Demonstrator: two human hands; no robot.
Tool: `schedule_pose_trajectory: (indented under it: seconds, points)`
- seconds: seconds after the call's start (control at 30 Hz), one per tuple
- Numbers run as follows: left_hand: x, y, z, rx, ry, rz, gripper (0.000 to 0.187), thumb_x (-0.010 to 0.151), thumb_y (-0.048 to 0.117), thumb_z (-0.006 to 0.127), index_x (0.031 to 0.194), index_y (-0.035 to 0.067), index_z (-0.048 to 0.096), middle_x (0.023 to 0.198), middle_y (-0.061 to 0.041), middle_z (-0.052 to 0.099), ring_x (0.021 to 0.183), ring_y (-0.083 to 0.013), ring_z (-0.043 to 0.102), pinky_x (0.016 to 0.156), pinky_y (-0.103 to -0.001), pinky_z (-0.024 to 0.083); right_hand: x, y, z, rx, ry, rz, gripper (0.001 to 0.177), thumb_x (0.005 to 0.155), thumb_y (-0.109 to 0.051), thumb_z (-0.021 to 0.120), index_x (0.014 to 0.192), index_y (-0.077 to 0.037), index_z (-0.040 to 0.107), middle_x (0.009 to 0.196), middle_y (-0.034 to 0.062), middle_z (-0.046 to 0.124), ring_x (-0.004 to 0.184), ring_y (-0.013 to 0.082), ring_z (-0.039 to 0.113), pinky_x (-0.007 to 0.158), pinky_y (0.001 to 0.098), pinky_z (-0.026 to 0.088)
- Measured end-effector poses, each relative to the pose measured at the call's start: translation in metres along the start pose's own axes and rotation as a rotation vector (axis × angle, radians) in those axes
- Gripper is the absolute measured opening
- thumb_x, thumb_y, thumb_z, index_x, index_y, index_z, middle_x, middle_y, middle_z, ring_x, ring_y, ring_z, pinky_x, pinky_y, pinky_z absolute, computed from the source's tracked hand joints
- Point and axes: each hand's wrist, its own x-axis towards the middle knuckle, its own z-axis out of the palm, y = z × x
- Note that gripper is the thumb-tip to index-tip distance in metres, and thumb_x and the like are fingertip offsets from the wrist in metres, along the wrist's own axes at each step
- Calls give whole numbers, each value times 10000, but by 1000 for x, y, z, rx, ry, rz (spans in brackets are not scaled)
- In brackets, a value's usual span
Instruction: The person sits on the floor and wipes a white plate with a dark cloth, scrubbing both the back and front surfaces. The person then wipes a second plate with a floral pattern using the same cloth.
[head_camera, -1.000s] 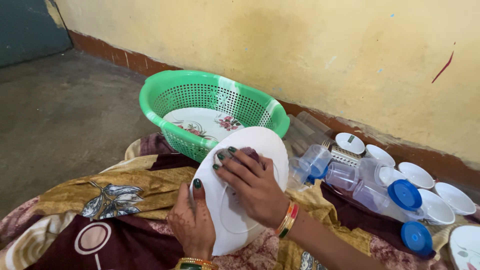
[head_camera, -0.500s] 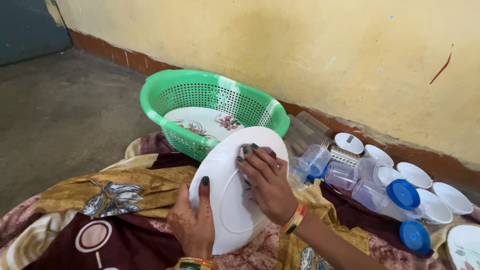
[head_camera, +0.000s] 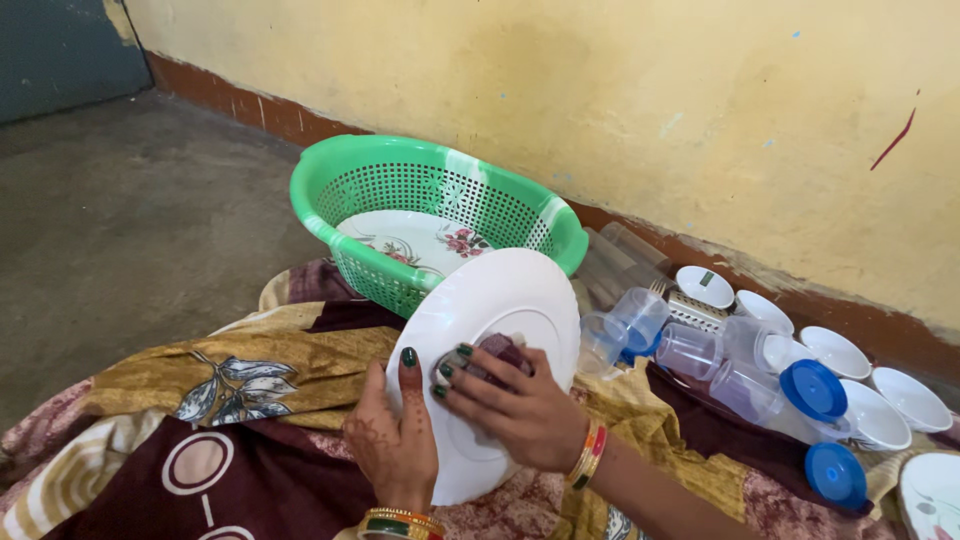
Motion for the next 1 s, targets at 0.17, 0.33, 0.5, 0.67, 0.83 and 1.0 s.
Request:
schedule_pose_trajectory:
  seconds: [0.17,0.33,0.5,0.67,0.83,1.0]
  points:
    - [1,3,4,55,-53,-96,548,979,559,523,884,39,670,633,-138,690,577,-255,667,582,-436,504,4,1,-3,49,93,327,516,884,-60,586,1392,-138,629,1455,72,588,1454,292,463,1098,503,347]
    - [2,7,-1,20,-73,-162,532,959,559,516,903,55,678,610,-123,693,552,-248,683,566,-428,517,4,-2,-6,74,102,325,516,846,-44,576,1355,-104,638,1419,100,590,1426,326,468,1096,495,322]
    - [0,11,0,15,-36,-92,542,986,546,504,905,42,688,635,-119,697,565,-246,678,582,-417,516,-4,10,-11,223,212,539,553,862,23,529,1403,-67,598,1479,159,526,1449,364,435,1158,495,300]
    - [0,7,1,3,-12,-54,567,1006,548,471,925,31,687,597,-106,648,530,-234,628,555,-420,487,3,11,-11,262,260,683,581,880,86,481,1425,-79,597,1475,155,544,1401,366,463,1157,453,366]
    - [1,2,5,17,-122,-209,588,997,558,394,843,60,666,495,-100,519,459,-257,527,493,-419,405,26,21,-28,352,375,710,574,851,110,510,1399,-45,578,1463,157,531,1377,359,494,1159,443,390]
    - [-5,-1,6,-49,-30,-25,714,1068,567,268,822,14,648,533,-84,461,510,-246,507,513,-397,356,62,-12,-37,249,148,346,536,782,-49,626,1318,-63,629,1428,138,564,1348,311,521,944,501,361]
